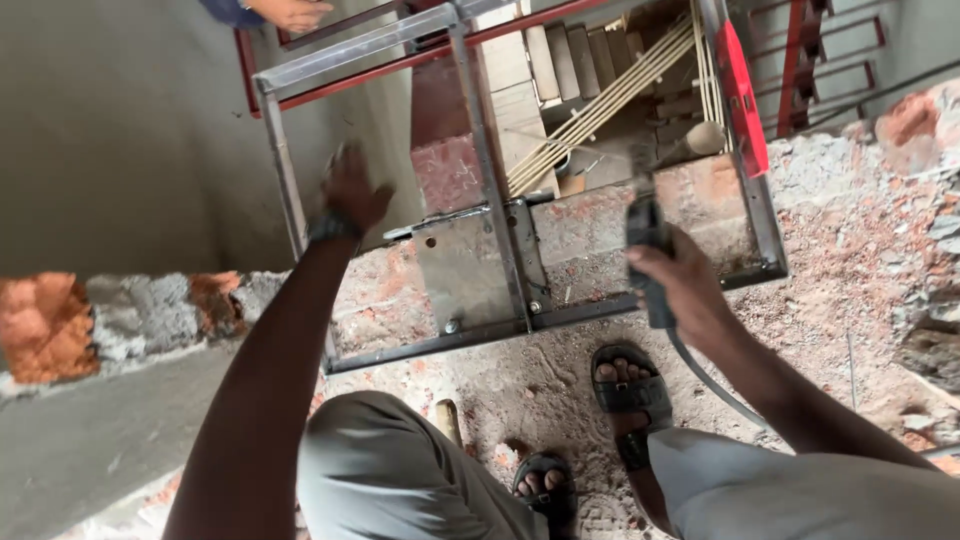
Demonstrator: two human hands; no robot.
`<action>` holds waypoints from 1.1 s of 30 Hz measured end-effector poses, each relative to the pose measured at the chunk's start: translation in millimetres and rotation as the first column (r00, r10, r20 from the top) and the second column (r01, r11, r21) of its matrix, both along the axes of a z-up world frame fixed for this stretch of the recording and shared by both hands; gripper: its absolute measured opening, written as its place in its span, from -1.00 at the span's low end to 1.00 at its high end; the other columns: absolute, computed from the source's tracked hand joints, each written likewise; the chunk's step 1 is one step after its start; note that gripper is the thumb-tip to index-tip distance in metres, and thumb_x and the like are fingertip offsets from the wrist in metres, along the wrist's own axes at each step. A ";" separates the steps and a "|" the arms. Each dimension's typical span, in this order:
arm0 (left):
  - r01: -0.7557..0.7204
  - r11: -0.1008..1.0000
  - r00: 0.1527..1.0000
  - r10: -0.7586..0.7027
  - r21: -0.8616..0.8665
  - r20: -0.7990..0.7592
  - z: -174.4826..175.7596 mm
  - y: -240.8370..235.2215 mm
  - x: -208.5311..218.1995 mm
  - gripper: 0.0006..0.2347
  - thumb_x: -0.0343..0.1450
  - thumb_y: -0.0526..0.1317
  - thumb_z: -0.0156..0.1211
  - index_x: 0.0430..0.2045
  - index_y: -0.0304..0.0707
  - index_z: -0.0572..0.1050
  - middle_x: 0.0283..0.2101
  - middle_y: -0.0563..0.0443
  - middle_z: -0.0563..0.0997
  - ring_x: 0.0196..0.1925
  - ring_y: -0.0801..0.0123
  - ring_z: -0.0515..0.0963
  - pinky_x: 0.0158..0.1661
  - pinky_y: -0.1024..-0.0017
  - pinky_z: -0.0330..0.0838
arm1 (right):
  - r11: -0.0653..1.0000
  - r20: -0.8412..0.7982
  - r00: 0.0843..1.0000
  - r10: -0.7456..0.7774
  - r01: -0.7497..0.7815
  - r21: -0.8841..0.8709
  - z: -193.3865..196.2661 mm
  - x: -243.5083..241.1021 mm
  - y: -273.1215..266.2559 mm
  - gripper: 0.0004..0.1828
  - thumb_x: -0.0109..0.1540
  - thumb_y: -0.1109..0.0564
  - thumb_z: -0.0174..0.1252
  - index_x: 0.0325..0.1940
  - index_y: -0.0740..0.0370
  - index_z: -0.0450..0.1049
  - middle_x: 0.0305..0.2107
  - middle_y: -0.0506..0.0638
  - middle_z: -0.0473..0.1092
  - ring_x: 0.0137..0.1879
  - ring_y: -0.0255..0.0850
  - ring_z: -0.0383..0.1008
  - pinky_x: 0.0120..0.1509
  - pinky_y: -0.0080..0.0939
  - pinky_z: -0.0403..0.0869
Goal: Welding a metal frame into place on a concrete structure.
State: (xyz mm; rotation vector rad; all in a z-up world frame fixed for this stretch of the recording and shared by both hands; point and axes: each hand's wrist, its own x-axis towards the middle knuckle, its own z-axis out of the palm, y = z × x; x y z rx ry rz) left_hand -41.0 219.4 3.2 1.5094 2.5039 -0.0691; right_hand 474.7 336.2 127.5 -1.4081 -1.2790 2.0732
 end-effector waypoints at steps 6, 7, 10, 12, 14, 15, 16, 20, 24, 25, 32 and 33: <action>0.165 0.971 0.986 -0.166 0.172 -0.007 -64.2 190.3 -22.9 -0.17 0.37 0.07 0.26 0.48 -0.29 -0.02 0.55 -0.24 0.01 0.57 -0.11 -0.04 0.40 -0.15 0.12 | 0.982 0.203 0.975 0.093 -0.124 0.144 3.8 -8.8 1.1 -0.20 0.09 -0.23 0.30 0.18 0.37 0.29 -0.42 0.04 0.44 -0.45 -0.26 0.47 -0.46 -0.24 0.54; 0.170 0.972 0.985 -0.171 0.165 -0.004 -57.1 204.6 -17.9 -0.17 0.37 0.07 0.26 0.48 -0.29 -0.02 0.55 -0.24 0.01 0.57 -0.11 -0.04 0.40 -0.15 0.12 | 0.984 0.203 0.975 0.090 -0.119 0.136 3.9 -7.3 3.1 -0.20 0.09 -0.23 0.30 0.18 0.37 0.29 -0.42 0.04 0.44 -0.45 -0.26 0.47 -0.46 -0.24 0.54; 0.159 0.985 0.987 -0.159 0.069 -0.008 -22.1 241.4 0.2 -0.19 0.43 0.11 0.21 0.48 -0.22 -0.10 0.57 -0.14 -0.10 0.57 -0.03 -0.09 0.36 -0.17 0.08 | 0.987 0.182 0.981 0.067 -0.092 0.129 3.7 -4.4 7.7 -0.10 0.05 -0.29 0.31 0.23 0.38 0.26 -0.43 0.01 0.43 -0.44 -0.28 0.47 -0.43 -0.27 0.54; 0.084 0.995 0.996 -0.082 -0.059 0.037 16.7 258.4 20.9 -0.19 0.47 0.13 0.15 0.52 -0.20 -0.18 0.60 -0.10 -0.18 0.61 0.03 -0.15 0.34 -0.24 0.09 | 0.974 0.219 0.968 0.119 -0.157 0.165 1.9 -0.7 9.4 -0.08 0.08 -0.32 0.29 0.27 0.38 0.24 -0.43 0.02 0.42 -0.39 -0.28 0.46 -0.39 -0.26 0.53; 0.078 0.993 0.996 -0.075 -0.090 0.042 25.3 263.3 22.8 -0.16 0.46 0.15 0.14 0.52 -0.20 -0.21 0.59 -0.09 -0.20 0.61 0.05 -0.16 0.35 -0.23 0.08 | 0.967 0.245 0.960 0.137 -0.183 0.176 0.4 -1.4 9.3 -0.09 0.09 -0.31 0.29 0.28 0.37 0.25 -0.40 0.04 0.40 -0.36 -0.26 0.44 -0.36 -0.24 0.52; 0.069 0.991 0.997 -0.064 -0.118 0.046 30.1 264.5 23.8 -0.14 0.46 0.17 0.13 0.53 -0.20 -0.24 0.59 -0.07 -0.22 0.62 0.08 -0.18 0.36 -0.21 0.08 | 0.959 0.269 0.950 0.156 -0.211 0.190 0.2 -1.5 9.0 -0.10 0.10 -0.30 0.29 0.30 0.36 0.26 -0.38 0.05 0.38 -0.33 -0.25 0.41 -0.34 -0.23 0.52; 0.068 0.990 0.997 -0.063 -0.121 0.047 28.2 263.7 22.9 -0.14 0.46 0.17 0.13 0.53 -0.20 -0.24 0.59 -0.07 -0.22 0.62 0.08 -0.18 0.36 -0.21 0.08 | 0.959 0.271 0.950 0.158 -0.213 0.187 2.2 -2.9 8.9 -0.10 0.10 -0.30 0.29 0.30 0.36 0.26 -0.38 0.05 0.38 -0.33 -0.25 0.41 -0.34 -0.23 0.52; 0.029 0.977 0.997 -0.012 -0.212 0.081 19.9 264.8 17.3 -0.14 0.46 0.25 0.07 0.53 -0.14 -0.25 0.61 0.03 -0.25 0.63 0.16 -0.18 0.40 -0.24 0.02 | 0.962 0.236 0.954 0.183 -0.224 0.159 0.2 -7.5 9.6 -0.03 0.08 -0.29 0.30 0.35 0.36 0.18 -0.29 0.05 0.44 -0.25 -0.22 0.50 -0.23 -0.22 0.60; 0.018 0.976 0.996 0.002 -0.218 0.090 4.9 265.9 11.3 -0.13 0.45 0.29 0.06 0.53 -0.10 -0.24 0.61 0.06 -0.23 0.63 0.17 -0.17 0.41 -0.26 0.02 | 0.973 0.247 0.955 0.164 -0.198 0.121 -0.7 -17.6 9.9 0.01 0.05 -0.25 0.31 0.41 0.34 0.14 -0.25 0.07 0.47 -0.26 -0.21 0.54 -0.23 -0.21 0.64; 0.017 0.976 0.996 0.003 -0.219 0.089 8.3 265.8 12.2 -0.13 0.45 0.29 0.06 0.53 -0.10 -0.24 0.61 0.06 -0.23 0.63 0.17 -0.17 0.41 -0.26 0.02 | 0.973 0.246 0.955 0.165 -0.199 0.120 0.1 -20.5 10.0 0.01 0.05 -0.25 0.31 0.41 0.34 0.14 -0.25 0.07 0.47 -0.26 -0.21 0.54 -0.23 -0.21 0.64; 0.004 0.970 0.992 0.027 -0.243 0.121 22.3 267.4 17.1 -0.12 0.43 0.30 0.07 0.53 -0.06 -0.24 0.61 0.10 -0.24 0.63 0.16 -0.16 0.42 -0.22 0.00 | 0.982 0.178 0.973 0.144 -0.163 0.098 -9.7 -31.9 12.6 0.10 0.02 -0.25 0.33 0.47 0.33 0.08 -0.26 0.09 0.45 -0.30 -0.22 0.53 -0.31 -0.20 0.63; 0.007 0.968 0.992 0.025 -0.252 0.122 24.8 267.5 17.2 -0.12 0.43 0.30 0.07 0.52 -0.06 -0.24 0.61 0.09 -0.25 0.62 0.15 -0.16 0.43 -0.17 0.00 | 0.979 0.174 0.973 0.151 -0.171 0.110 -13.2 -33.6 12.7 0.08 0.03 -0.25 0.33 0.46 0.35 0.09 -0.26 0.10 0.45 -0.30 -0.23 0.53 -0.30 -0.23 0.63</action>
